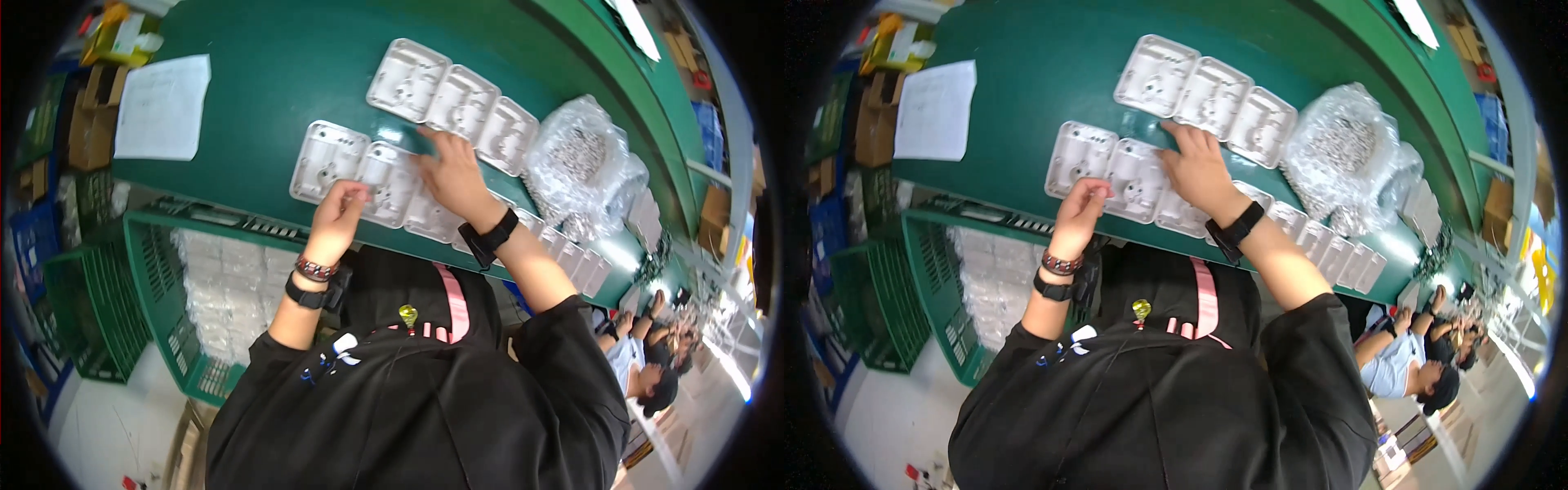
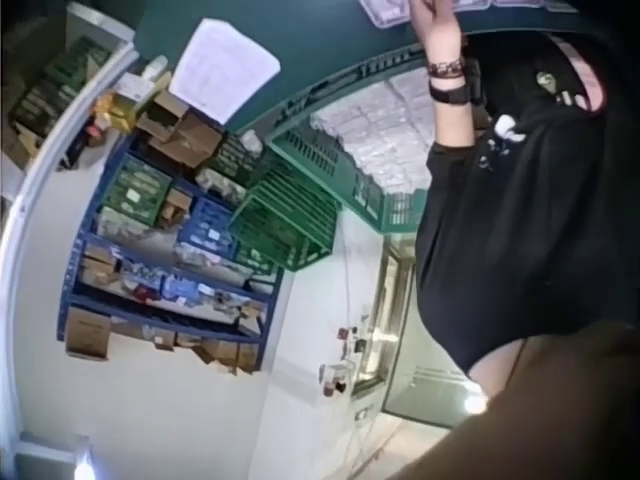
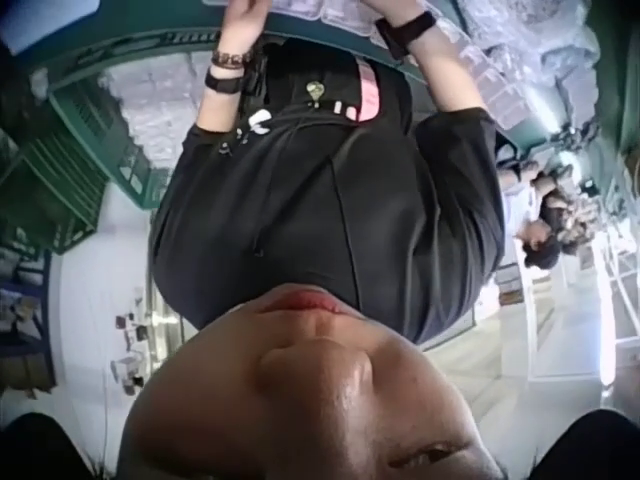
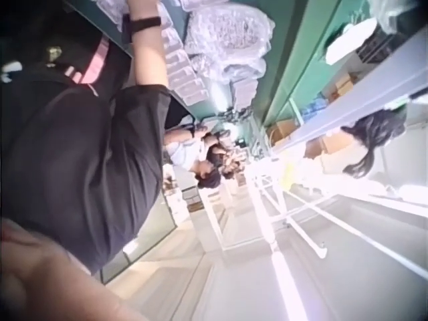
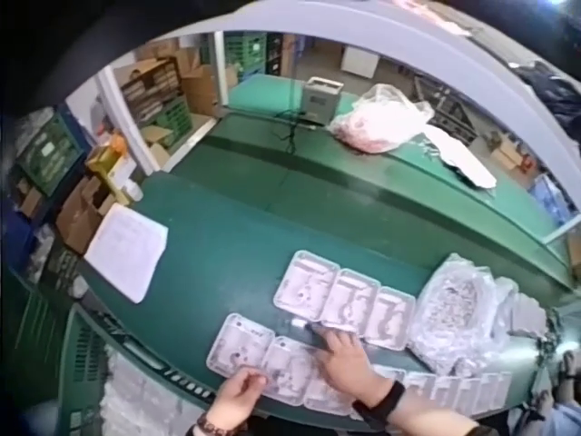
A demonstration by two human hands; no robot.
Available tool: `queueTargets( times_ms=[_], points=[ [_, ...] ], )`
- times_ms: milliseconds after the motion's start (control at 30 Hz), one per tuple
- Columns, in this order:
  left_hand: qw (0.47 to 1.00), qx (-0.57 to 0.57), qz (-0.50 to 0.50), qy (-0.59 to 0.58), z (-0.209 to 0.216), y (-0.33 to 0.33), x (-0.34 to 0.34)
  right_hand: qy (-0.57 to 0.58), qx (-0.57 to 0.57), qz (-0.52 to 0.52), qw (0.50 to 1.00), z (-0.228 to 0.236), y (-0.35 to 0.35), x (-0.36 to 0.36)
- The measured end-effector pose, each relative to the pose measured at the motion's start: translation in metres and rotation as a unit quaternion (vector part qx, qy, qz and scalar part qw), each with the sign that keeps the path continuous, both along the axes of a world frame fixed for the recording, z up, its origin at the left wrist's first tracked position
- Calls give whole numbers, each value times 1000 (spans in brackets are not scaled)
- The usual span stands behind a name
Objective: The person picks up small white components from a bag and places them into plastic housings by hand. They then pick up the housings and move them to a different area of the table.
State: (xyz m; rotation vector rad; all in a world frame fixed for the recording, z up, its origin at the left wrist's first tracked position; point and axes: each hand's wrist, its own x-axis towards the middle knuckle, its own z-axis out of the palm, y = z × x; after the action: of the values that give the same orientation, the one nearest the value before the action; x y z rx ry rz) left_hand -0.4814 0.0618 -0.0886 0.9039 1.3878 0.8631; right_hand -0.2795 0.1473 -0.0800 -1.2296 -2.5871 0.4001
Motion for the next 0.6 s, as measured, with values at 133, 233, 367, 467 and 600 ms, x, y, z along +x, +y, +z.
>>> queueTargets(
  times_ms=[133, 233, 367, 467, 600],
  points=[
    [1000, 5, -22, 12, 5, 2, 1, 99, 108, -212, 966, 18, 49, 110],
    [998, 3, -56, 5, 6, 9, 7, 22, 62, -449, 891, -5, 55, 229],
    [994, 0, -103, 32, 19, 11, 20, -238, -17, -351, 905, -41, 27, 262],
    [992, 19, -104, 63, 21, 6, 30, -146, -51, -384, 910, -49, 31, 261],
    [982, 53, -147, 108, 34, 3, 50, -82, -59, -402, 910, -57, 29, 283]
  ],
)
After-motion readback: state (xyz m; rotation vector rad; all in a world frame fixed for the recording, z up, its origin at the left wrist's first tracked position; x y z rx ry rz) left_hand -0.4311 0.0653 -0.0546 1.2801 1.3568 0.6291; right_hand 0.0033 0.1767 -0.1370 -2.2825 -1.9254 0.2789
